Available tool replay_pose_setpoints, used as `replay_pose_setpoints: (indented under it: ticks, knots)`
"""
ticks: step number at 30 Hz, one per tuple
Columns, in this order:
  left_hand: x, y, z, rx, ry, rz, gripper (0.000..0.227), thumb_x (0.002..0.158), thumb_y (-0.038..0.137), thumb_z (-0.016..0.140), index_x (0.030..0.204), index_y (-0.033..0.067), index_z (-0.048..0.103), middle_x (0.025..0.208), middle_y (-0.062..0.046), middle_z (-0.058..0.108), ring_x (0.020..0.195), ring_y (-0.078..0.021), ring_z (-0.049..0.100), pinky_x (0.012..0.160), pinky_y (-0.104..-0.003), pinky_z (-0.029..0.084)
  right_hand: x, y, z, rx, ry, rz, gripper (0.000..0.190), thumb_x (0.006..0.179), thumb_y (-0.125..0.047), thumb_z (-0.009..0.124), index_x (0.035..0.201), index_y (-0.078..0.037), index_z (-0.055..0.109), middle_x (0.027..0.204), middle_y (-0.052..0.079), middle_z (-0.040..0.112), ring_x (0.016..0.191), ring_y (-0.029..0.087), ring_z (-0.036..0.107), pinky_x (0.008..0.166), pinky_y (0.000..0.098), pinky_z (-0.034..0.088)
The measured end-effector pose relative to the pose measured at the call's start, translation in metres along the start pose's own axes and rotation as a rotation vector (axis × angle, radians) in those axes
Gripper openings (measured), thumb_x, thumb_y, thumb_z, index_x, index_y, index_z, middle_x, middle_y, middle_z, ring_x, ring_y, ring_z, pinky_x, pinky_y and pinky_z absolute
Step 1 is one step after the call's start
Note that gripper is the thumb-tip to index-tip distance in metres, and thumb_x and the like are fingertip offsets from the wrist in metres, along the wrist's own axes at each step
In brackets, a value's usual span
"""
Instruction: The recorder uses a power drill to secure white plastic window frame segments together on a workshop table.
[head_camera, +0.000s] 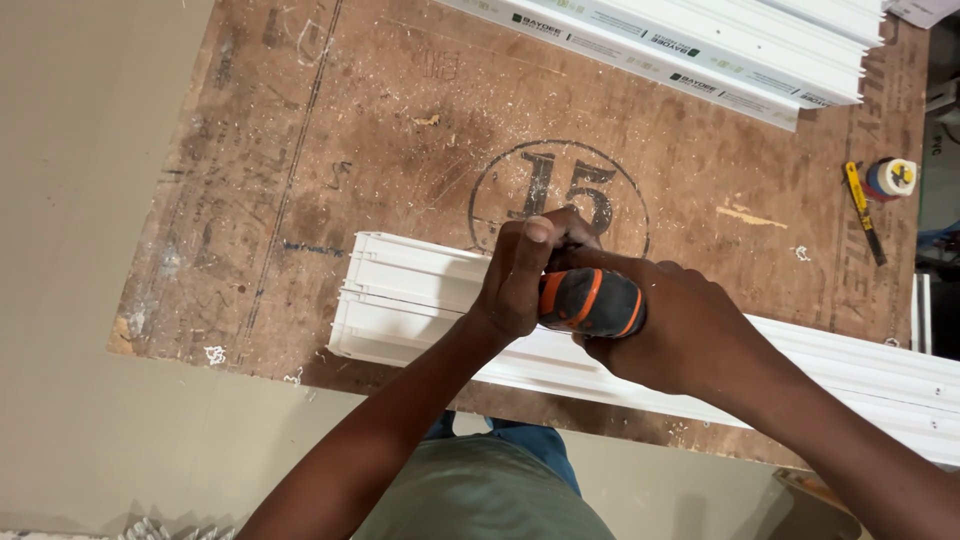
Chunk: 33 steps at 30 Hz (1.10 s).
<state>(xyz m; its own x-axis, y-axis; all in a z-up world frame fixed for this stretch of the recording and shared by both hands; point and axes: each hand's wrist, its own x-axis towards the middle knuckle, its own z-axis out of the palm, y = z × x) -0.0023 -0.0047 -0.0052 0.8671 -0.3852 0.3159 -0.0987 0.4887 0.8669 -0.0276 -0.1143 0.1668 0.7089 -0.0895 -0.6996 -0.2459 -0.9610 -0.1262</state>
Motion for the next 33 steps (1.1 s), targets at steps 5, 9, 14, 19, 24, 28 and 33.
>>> replay_pose_setpoints:
  ticks: [5, 9, 14, 19, 24, 28, 33]
  knots:
    - [-0.004, -0.005, -0.004, 0.011, 0.008, 0.003, 0.081, 0.109, 0.068, 0.029, 0.091, -0.0022, 0.064, 0.084, -0.007, 0.062, 0.077, -0.0148, 0.056, 0.072, -0.031, 0.045, 0.003, 0.001, 0.005, -0.029, 0.02, -0.027, 0.065, 0.077, -0.03, 0.083, 0.135, -0.045, 0.058, 0.102, 0.003, 0.077, 0.097, 0.031, 0.074, 0.087, 0.0448, 0.058]
    - [-0.004, -0.006, -0.003, 0.003, 0.012, -0.015, 0.081, 0.108, 0.068, 0.03, 0.092, -0.003, 0.065, 0.083, -0.007, 0.062, 0.076, -0.0152, 0.056, 0.071, -0.031, 0.046, 0.002, -0.001, 0.005, -0.021, -0.006, -0.011, 0.064, 0.077, -0.031, 0.084, 0.134, -0.044, 0.058, 0.102, 0.002, 0.078, 0.098, 0.029, 0.074, 0.09, 0.0437, 0.058]
    - [-0.003, -0.004, -0.003, 0.02, -0.001, -0.015, 0.08, 0.109, 0.066, 0.029, 0.091, -0.0031, 0.066, 0.085, -0.008, 0.064, 0.077, -0.0162, 0.059, 0.074, -0.032, 0.049, 0.0, 0.0, 0.007, 0.002, -0.007, 0.006, 0.062, 0.077, -0.031, 0.084, 0.134, -0.042, 0.059, 0.101, 0.002, 0.078, 0.098, 0.028, 0.074, 0.09, 0.0427, 0.058]
    - [-0.008, -0.006, -0.006, 0.013, -0.032, -0.015, 0.078, 0.109, 0.065, 0.028, 0.093, -0.0022, 0.065, 0.086, -0.009, 0.065, 0.08, -0.0165, 0.061, 0.075, -0.033, 0.049, -0.004, -0.002, 0.011, 0.039, 0.04, -0.042, 0.064, 0.078, -0.029, 0.082, 0.136, -0.04, 0.059, 0.106, 0.003, 0.078, 0.099, 0.03, 0.074, 0.088, 0.0431, 0.059]
    - [-0.016, -0.01, -0.017, 0.049, 0.014, -0.01, 0.071, 0.11, 0.06, 0.032, 0.1, -0.0021, 0.067, 0.093, -0.011, 0.069, 0.084, -0.019, 0.065, 0.078, -0.035, 0.053, -0.005, 0.001, 0.016, 0.061, 0.072, -0.057, 0.07, 0.077, -0.028, 0.083, 0.141, -0.041, 0.056, 0.112, 0.003, 0.075, 0.104, 0.029, 0.073, 0.09, 0.042, 0.058]
    - [-0.039, -0.041, -0.038, 0.053, 0.201, -0.006, 0.067, 0.111, 0.056, 0.031, 0.113, -0.0008, 0.068, 0.101, -0.013, 0.071, 0.092, -0.0207, 0.067, 0.087, -0.037, 0.055, -0.009, 0.002, 0.015, 0.145, 0.076, -0.059, 0.069, 0.077, -0.03, 0.085, 0.14, -0.038, 0.058, 0.114, 0.002, 0.076, 0.108, 0.026, 0.072, 0.094, 0.0397, 0.057]
    - [-0.078, -0.034, -0.069, 0.125, 0.37, -0.182, 0.068, 0.106, 0.058, 0.026, 0.112, 0.0027, 0.065, 0.102, -0.012, 0.074, 0.083, -0.0206, 0.071, 0.079, -0.037, 0.056, -0.012, 0.037, 0.022, 0.263, 0.124, -0.138, 0.057, 0.078, -0.029, 0.086, 0.132, -0.031, 0.067, 0.113, 0.0, 0.078, 0.106, 0.019, 0.074, 0.094, 0.0345, 0.058]
